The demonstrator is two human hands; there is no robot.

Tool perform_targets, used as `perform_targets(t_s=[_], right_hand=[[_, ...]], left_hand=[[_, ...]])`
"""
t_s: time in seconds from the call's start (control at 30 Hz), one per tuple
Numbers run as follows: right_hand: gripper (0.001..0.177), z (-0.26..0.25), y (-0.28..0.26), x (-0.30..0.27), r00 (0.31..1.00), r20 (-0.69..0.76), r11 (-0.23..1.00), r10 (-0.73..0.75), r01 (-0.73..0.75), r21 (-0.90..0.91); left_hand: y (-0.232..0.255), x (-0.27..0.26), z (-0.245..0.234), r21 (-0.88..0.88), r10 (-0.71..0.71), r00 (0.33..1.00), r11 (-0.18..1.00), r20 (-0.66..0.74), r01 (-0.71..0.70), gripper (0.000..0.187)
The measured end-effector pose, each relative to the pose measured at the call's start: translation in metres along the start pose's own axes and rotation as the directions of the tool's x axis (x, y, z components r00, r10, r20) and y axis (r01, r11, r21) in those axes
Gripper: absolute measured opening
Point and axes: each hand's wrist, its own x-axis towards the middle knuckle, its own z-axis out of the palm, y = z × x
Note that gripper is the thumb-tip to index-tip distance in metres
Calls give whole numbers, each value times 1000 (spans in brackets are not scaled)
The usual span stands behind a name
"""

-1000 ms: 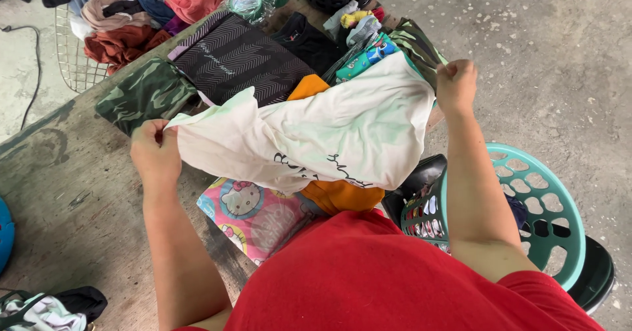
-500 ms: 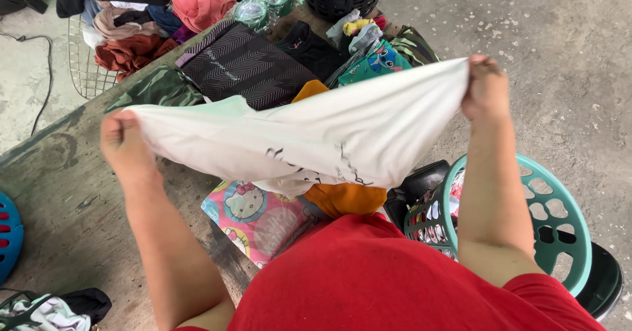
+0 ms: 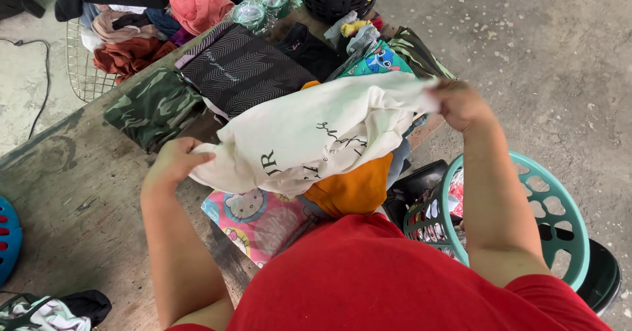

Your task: Folding various items of clothing from a laundry basket and stacking them on a table.

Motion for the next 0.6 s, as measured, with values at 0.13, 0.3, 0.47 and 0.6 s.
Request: perform_targets(t_s=[0.13,0.3,0.47,0.6], right_hand=[[16,26,-82,-39,923,-326,750,-202,360,555],[20,29,-163,-62,816,-500,696,-291,539,475],[23,-7,-168,-68,525,-307,488,-794,851,193],[30,-48,-155,-73,507,-261,439,-822,854,277]], left_hand=[[51,-32,-41,-93,110,977,987,-183,-129,39],[120,-39,-100,-426,156,862,818,-482,-386,22],[134,-30,-109,-863,422,836,201,-351,-464,15],[136,-30,-91,-947,476,828,-36,-298,-320,17]])
